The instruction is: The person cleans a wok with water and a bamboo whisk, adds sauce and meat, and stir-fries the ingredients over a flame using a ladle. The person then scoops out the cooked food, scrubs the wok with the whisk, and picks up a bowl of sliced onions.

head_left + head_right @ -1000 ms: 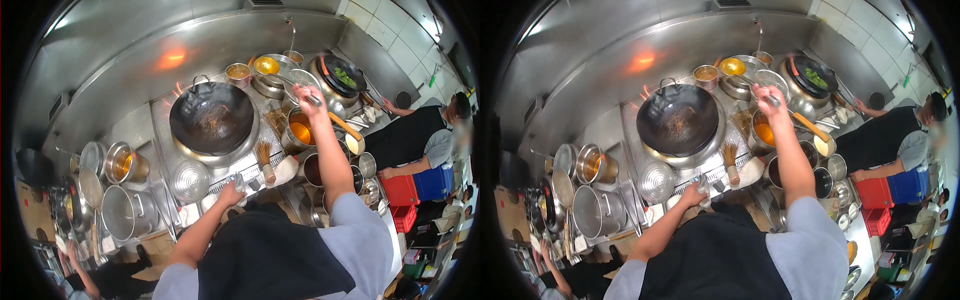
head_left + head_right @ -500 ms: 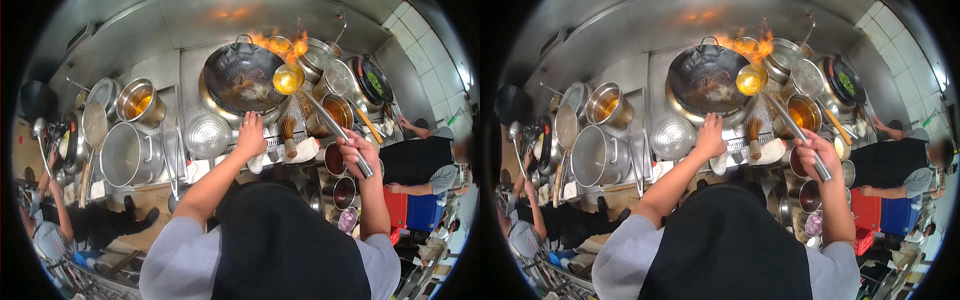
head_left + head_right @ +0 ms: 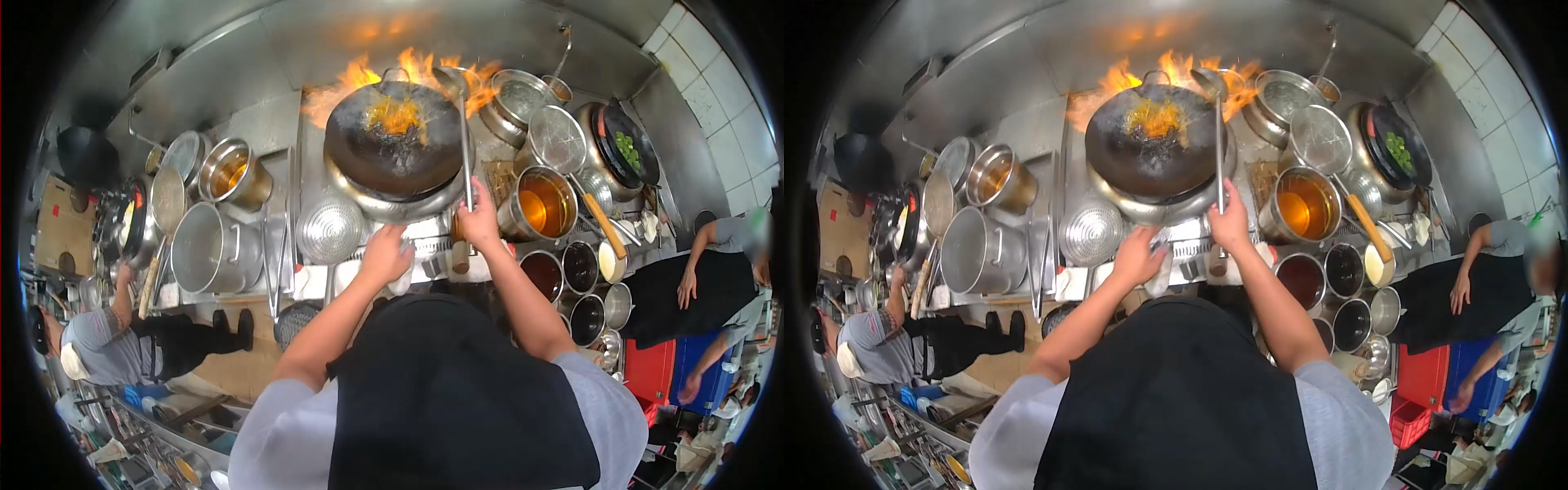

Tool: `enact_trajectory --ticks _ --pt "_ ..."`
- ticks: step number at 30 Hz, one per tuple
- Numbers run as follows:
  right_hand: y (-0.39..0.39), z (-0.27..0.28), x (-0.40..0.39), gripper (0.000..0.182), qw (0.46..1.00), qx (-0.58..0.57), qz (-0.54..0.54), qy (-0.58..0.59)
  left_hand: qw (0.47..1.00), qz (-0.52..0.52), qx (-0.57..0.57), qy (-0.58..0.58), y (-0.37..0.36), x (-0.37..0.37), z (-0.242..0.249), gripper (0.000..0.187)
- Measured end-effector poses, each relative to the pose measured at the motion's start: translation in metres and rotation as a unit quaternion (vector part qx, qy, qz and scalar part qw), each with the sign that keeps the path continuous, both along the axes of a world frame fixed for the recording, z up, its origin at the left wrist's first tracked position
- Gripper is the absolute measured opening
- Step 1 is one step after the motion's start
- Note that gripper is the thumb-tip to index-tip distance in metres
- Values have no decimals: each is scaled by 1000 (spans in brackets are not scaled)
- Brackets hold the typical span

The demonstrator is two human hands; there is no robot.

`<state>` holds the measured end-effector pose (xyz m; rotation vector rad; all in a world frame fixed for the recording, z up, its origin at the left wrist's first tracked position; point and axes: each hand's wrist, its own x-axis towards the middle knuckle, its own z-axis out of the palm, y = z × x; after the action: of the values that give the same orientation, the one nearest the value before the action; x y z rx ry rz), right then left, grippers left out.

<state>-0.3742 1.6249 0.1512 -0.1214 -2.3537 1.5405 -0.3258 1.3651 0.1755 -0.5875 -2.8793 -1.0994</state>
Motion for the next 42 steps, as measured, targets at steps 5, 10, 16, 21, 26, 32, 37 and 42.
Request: enact_trajectory --ticks 5,10,16,21,26,32,37,42 --pt "126 60 -78 70 981 150 -121 36 993 83 -17 -85 -25 42 -40 41" --pt "235 87 -228 40 955 189 -157 -166 963 167 41 -209 -1 84 -4 26" --pt "311 90 -266 16 731 -680 -32 -55 952 186 120 -209 6 96 2 22" --pt "311 124 -159 15 566 -807 120 -122 987 121 60 -91 -5 60 25 24" --pt "252 187 -43 50 521 -828 156 -136 998 34 35 35 17 -15 43 44" --pt "183 210 47 57 583 -765 193 -194 988 18 -149 27 29 -71 24 78" --pt "127 228 100 54 724 -628 140 -249 988 -47 -146 29 21 -54 23 98" --pt "56 217 106 50 605 -715 147 -317 988 -67 -137 -34 18 -52 11 95"
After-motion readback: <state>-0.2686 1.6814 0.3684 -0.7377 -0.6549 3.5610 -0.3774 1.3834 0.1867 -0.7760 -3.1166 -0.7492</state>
